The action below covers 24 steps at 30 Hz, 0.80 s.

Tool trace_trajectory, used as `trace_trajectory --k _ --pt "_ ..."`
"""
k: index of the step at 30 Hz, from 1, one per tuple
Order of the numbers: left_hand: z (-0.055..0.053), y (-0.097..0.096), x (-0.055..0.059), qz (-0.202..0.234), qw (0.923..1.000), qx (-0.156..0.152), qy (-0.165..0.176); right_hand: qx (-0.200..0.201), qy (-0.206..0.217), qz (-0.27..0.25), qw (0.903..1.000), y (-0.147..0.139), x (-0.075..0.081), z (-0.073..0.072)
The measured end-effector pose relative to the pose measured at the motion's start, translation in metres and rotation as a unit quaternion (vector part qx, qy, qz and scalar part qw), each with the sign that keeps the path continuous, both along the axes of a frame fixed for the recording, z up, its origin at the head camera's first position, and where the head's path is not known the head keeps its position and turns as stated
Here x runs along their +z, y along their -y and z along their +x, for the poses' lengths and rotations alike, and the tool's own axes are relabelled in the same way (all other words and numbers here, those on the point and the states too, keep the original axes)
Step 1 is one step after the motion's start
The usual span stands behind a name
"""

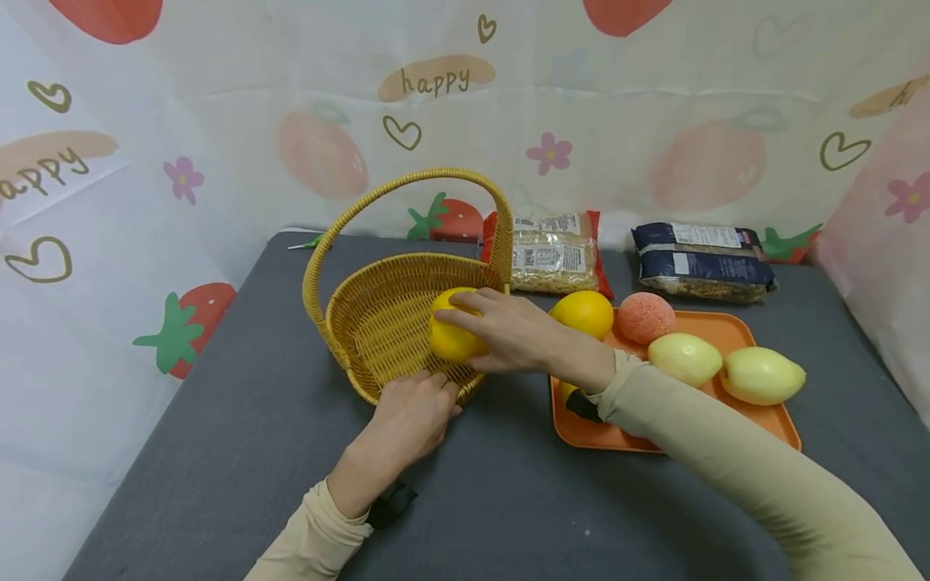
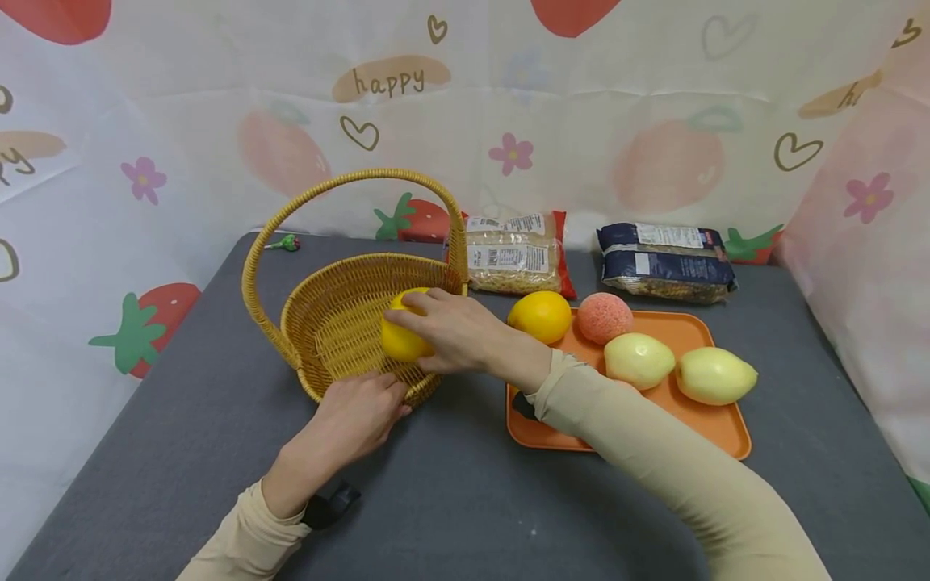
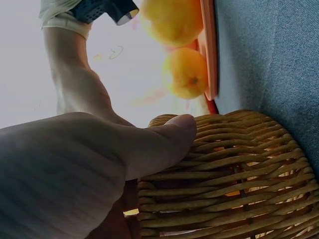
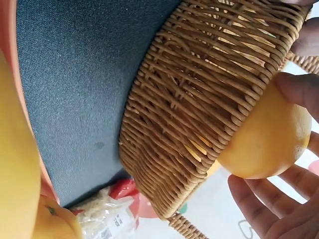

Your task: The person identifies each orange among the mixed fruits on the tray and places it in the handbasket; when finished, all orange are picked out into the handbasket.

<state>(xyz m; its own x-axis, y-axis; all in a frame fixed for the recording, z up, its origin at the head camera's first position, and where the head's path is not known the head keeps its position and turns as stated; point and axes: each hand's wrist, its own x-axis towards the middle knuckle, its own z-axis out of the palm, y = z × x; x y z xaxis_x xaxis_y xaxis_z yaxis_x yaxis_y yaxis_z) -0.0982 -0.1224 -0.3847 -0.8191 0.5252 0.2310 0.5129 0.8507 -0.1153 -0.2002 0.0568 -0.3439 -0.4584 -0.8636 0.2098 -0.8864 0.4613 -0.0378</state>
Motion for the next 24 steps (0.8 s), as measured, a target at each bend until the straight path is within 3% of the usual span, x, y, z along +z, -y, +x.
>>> trace_trajectory --k 13,20,24 --pt "0.001 0.002 -0.003 0.006 1.0000 0.003 -0.002 0.005 0.020 0.036 0.9992 0.010 -0.005 -0.003" --pt "0.000 0.001 -0.002 0.013 0.9999 -0.004 0.001 -0.046 0.043 0.068 0.9957 0.010 -0.010 -0.014" --pt "-0.001 0.001 -0.001 0.015 0.9999 -0.006 -0.003 -0.049 0.039 0.067 0.9958 0.012 -0.010 -0.017"
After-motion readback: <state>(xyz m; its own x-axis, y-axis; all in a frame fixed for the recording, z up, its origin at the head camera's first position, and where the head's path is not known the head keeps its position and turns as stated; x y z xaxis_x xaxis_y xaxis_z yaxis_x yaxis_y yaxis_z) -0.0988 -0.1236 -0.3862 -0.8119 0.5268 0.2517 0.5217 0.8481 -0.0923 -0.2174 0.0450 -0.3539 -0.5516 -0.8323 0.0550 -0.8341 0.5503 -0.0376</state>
